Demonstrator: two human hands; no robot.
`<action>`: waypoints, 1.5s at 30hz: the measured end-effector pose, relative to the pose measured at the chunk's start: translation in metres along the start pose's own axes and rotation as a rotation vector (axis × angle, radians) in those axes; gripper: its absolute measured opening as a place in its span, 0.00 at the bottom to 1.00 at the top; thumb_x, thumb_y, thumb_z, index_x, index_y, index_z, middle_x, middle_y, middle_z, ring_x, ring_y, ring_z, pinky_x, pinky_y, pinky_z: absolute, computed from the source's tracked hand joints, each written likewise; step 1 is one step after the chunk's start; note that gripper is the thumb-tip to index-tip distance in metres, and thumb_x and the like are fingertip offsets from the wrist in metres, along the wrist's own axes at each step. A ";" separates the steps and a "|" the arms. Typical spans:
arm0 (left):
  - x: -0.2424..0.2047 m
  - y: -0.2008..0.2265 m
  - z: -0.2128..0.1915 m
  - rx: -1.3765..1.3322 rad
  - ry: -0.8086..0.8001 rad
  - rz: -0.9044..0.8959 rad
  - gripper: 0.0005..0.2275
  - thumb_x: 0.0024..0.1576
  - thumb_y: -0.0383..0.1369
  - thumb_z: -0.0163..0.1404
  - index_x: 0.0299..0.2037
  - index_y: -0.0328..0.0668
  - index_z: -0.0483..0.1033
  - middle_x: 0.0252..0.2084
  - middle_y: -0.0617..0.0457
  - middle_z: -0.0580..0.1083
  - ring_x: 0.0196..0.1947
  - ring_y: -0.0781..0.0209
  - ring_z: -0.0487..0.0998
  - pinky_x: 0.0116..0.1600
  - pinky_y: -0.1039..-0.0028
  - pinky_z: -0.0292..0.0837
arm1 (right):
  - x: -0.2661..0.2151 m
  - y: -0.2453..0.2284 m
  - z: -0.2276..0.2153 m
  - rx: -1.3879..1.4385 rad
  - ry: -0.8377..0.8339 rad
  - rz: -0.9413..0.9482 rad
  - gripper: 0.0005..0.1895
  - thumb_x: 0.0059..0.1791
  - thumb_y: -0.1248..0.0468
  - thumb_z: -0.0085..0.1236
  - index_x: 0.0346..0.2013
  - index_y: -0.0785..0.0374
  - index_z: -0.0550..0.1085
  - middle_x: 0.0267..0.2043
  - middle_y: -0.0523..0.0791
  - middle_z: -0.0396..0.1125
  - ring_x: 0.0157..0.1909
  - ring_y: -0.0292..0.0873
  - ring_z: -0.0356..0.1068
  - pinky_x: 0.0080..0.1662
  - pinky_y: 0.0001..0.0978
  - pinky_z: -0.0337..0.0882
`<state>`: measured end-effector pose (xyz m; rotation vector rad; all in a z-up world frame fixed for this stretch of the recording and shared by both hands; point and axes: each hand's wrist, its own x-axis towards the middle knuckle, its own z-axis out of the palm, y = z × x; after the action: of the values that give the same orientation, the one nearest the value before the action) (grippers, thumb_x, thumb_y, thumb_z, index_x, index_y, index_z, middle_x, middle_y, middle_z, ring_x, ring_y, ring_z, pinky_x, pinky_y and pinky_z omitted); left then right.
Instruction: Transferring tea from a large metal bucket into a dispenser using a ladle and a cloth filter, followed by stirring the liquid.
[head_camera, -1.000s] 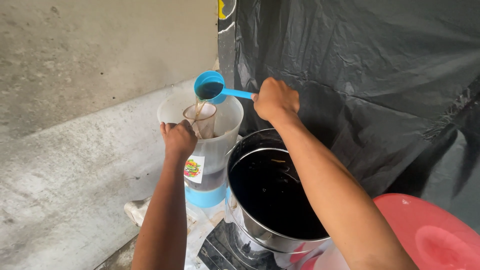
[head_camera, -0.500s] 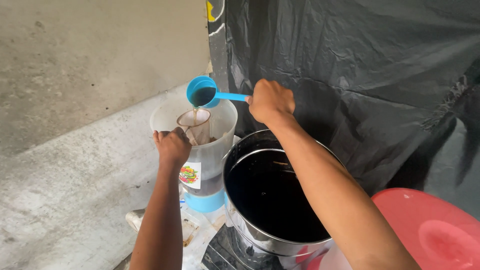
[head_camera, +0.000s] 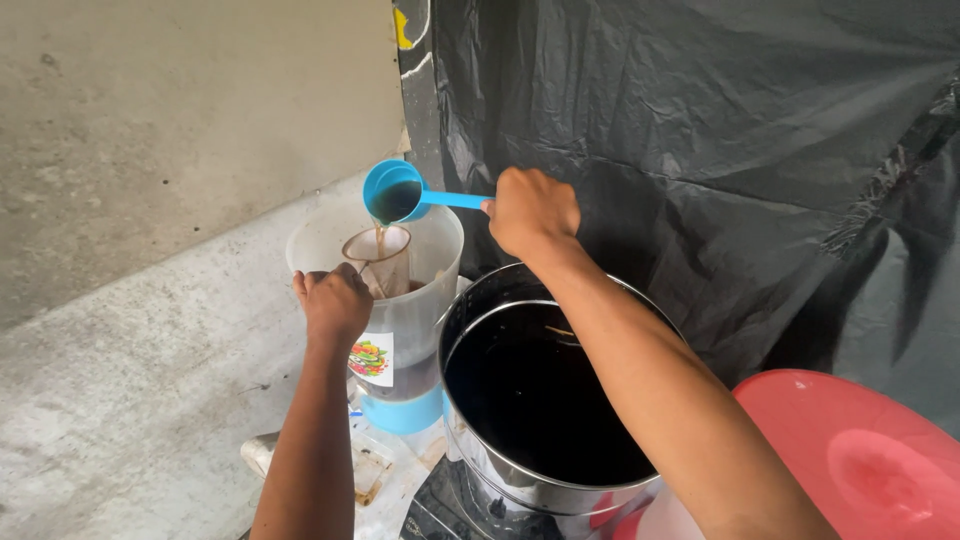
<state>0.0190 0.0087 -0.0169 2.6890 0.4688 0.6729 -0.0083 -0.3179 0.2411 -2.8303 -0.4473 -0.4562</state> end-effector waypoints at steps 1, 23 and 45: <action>0.002 -0.002 0.002 -0.002 -0.001 0.003 0.18 0.74 0.40 0.45 0.56 0.45 0.90 0.50 0.42 0.90 0.72 0.36 0.79 0.92 0.42 0.35 | 0.002 -0.002 0.001 -0.002 0.001 0.003 0.20 0.64 0.56 0.63 0.58 0.72 0.86 0.52 0.60 0.84 0.58 0.66 0.86 0.57 0.67 0.86; 0.008 -0.014 0.017 0.036 0.012 -0.007 0.20 0.73 0.44 0.43 0.55 0.49 0.91 0.49 0.42 0.91 0.74 0.39 0.78 0.92 0.42 0.39 | -0.008 -0.006 0.010 -0.100 0.017 -0.089 0.18 0.64 0.57 0.63 0.56 0.71 0.86 0.47 0.58 0.84 0.53 0.65 0.87 0.56 0.66 0.87; 0.008 -0.006 0.017 0.016 0.029 -0.017 0.20 0.74 0.42 0.43 0.57 0.47 0.92 0.51 0.41 0.91 0.74 0.41 0.78 0.92 0.44 0.32 | 0.003 0.005 0.029 -0.147 0.045 -0.125 0.24 0.65 0.55 0.61 0.70 0.70 0.80 0.49 0.58 0.85 0.53 0.64 0.87 0.54 0.64 0.88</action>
<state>0.0323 0.0133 -0.0305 2.6901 0.5057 0.7078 0.0036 -0.3132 0.2140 -2.9363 -0.6079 -0.5987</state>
